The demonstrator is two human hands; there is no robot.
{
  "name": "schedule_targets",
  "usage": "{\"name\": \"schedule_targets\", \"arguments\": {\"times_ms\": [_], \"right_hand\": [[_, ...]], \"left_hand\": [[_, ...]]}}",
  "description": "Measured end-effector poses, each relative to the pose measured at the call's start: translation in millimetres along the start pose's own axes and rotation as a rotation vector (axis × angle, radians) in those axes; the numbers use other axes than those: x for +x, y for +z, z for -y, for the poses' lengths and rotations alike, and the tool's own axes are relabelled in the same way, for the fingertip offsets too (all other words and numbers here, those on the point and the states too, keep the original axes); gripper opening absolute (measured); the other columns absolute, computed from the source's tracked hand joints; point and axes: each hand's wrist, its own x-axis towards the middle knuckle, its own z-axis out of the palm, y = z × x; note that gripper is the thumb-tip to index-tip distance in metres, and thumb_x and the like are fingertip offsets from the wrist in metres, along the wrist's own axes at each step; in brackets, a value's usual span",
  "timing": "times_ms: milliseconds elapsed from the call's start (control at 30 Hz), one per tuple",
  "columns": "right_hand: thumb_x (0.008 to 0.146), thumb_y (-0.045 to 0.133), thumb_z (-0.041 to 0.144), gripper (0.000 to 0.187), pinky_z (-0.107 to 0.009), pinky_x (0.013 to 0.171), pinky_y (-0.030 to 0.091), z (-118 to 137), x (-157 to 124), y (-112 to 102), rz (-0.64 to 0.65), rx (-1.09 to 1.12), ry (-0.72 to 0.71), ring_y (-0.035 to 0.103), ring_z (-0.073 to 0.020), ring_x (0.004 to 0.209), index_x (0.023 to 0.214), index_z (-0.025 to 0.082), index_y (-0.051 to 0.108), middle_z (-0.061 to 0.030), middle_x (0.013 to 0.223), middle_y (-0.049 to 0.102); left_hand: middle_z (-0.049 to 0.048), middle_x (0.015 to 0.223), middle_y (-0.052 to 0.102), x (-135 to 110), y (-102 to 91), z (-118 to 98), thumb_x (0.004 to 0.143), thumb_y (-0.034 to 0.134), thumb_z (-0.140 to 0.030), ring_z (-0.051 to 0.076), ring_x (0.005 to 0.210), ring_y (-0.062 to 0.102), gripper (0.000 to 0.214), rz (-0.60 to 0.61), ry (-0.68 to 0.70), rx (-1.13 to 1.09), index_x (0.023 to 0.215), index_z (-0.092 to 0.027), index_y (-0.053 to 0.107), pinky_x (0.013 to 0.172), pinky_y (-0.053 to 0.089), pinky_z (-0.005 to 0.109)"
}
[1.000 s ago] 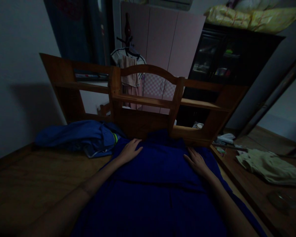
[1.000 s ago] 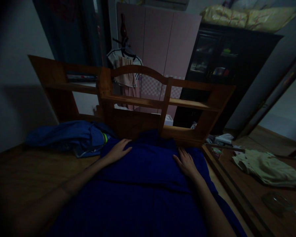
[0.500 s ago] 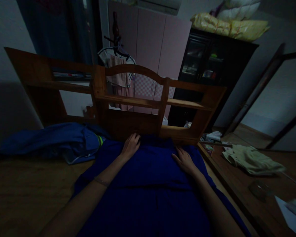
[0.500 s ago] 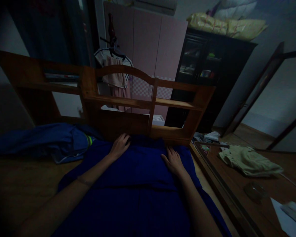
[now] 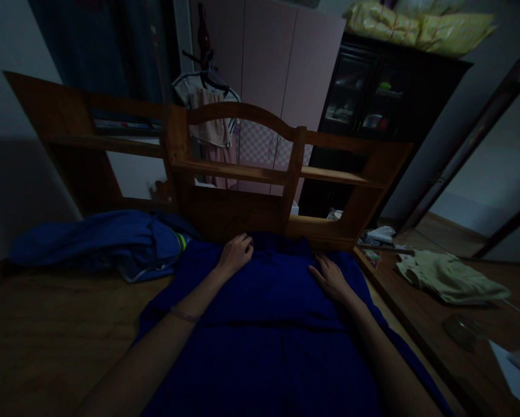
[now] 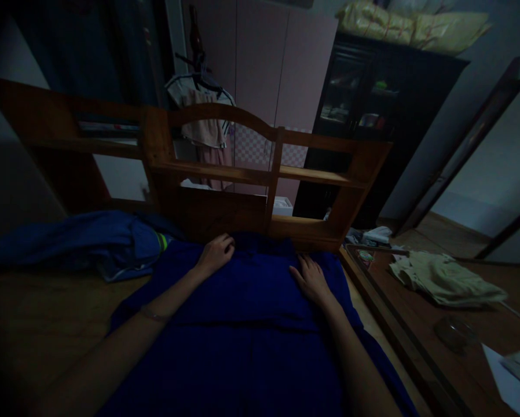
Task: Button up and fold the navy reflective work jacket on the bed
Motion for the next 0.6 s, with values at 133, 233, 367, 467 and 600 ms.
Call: {"name": "schedule_targets", "arguments": {"times_ms": [133, 233, 367, 467, 600], "right_hand": [[0.088, 0.04, 0.056, 0.053, -0.042, 0.104, 0.036, 11.6, 2.9, -11.4, -0.157, 0.257, 0.084, 0.049, -0.0256, 0.12, 0.124, 0.019, 0.053, -0.0108, 0.126, 0.056], [0.091, 0.035, 0.054, 0.047, -0.04, 0.097, 0.042, 23.9, 14.4, -23.1, -0.261, 0.333, 0.169, 0.056, -0.0246, 0.109, 0.114, 0.02, 0.057, -0.0101, 0.114, 0.062], [0.089, 0.036, 0.054, 0.046, -0.042, 0.089, 0.045, 42.8, 40.1, -21.8, -0.352, 0.344, 0.24, 0.059, -0.0272, 0.099, 0.104, 0.018, 0.059, -0.0118, 0.103, 0.065], [0.088, 0.037, 0.054, 0.047, -0.043, 0.092, 0.043, 57.3, 53.0, -4.6, -0.416, 0.364, 0.282, 0.057, -0.0287, 0.102, 0.109, 0.016, 0.057, -0.0148, 0.107, 0.063], [0.084, 0.044, 0.058, 0.059, -0.043, 0.097, 0.039, 64.0, 53.3, 17.2, -0.431, 0.401, 0.301, 0.051, -0.0309, 0.113, 0.121, 0.012, 0.049, -0.0189, 0.119, 0.057]], "left_hand": [[0.0097, 0.105, 0.056, 5.5, 2.5, 8.7, 0.09, 0.044, -0.029, 0.021, 0.096, 0.057, 0.022, -0.123, -0.159, -0.051, 0.105, -0.019, 0.056, 0.087, 0.045, 0.033], [0.0117, 0.103, 0.06, 9.7, 4.0, 18.9, 0.086, 0.053, -0.039, 0.024, 0.096, 0.058, 0.032, -0.149, -0.232, -0.101, 0.107, -0.016, 0.056, 0.086, 0.046, 0.035], [0.0074, 0.091, 0.068, 10.1, 8.9, 28.3, 0.079, 0.062, -0.042, 0.022, 0.088, 0.063, 0.028, -0.068, -0.243, -0.183, 0.093, -0.018, 0.065, 0.079, 0.048, 0.032], [0.0066, 0.09, 0.07, 8.3, 13.3, 31.0, 0.08, 0.061, -0.035, 0.022, 0.087, 0.065, 0.018, -0.023, -0.269, -0.209, 0.086, -0.019, 0.069, 0.078, 0.048, 0.031], [0.0063, 0.094, 0.071, 9.0, 17.7, 34.4, 0.081, 0.059, -0.03, 0.022, 0.088, 0.065, 0.017, 0.005, -0.341, -0.217, 0.088, -0.02, 0.07, 0.079, 0.048, 0.032]]}}
